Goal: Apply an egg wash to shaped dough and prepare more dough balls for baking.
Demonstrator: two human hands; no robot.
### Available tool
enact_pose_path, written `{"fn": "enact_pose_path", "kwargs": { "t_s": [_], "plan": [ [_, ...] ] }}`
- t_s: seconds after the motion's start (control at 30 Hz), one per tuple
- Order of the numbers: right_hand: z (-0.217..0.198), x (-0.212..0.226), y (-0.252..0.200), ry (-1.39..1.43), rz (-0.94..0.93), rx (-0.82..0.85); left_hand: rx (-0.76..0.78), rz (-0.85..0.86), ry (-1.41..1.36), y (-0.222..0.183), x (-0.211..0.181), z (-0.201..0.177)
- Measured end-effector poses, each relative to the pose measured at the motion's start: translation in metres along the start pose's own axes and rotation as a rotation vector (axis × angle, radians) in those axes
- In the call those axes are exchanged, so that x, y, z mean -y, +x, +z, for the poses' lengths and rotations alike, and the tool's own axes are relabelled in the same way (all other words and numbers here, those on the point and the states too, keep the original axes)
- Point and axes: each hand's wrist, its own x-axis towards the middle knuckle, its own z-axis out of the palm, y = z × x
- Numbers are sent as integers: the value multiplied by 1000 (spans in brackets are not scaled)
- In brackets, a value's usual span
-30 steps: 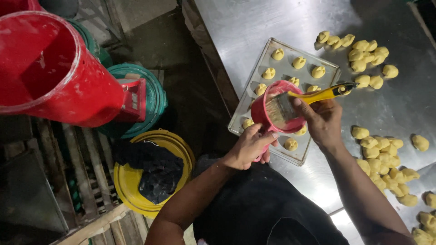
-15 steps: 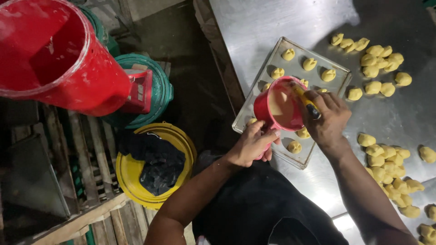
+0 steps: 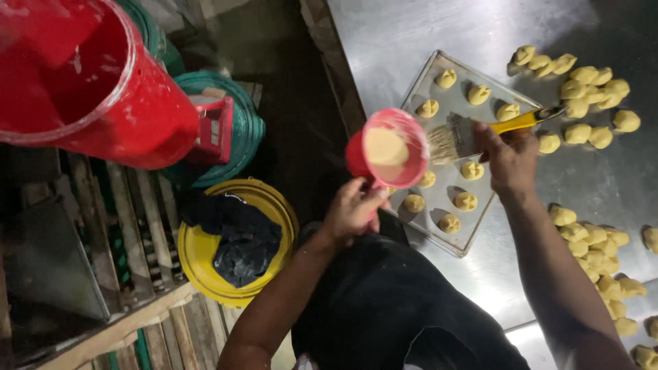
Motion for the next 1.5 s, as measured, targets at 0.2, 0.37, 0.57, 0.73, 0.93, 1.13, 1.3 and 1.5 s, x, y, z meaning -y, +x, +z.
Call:
{"fn": "enact_pose_path", "kwargs": {
  "t_s": [0.2, 0.37, 0.57, 0.73, 0.93, 1.13, 1.3, 1.5],
  "plan": [
    [39, -35, -10, -115, 167, 209, -199, 24, -131, -13, 22, -44],
    [59, -54, -3, -218, 239, 461, -369, 60, -151, -44, 29, -69],
    [-20, -170, 148, -216, -34, 532, -473, 87, -306, -69, 29, -86],
    [-68, -124, 207, -737, -432, 236, -526, 54, -393, -72, 28, -90],
    [-84, -129, 128, -1137, -553, 68, -459, 108, -358, -57, 43, -102],
    [-41, -70, -81, -1015, -821, 421, -423, 31, -324, -43, 24, -89],
    [-60, -43, -124, -700, -533, 588, -392, 53, -267, -36, 27, -76],
    [-221, -240, 111, -884, -258, 113, -390, 44, -292, -44, 44, -65]
  ]
}}
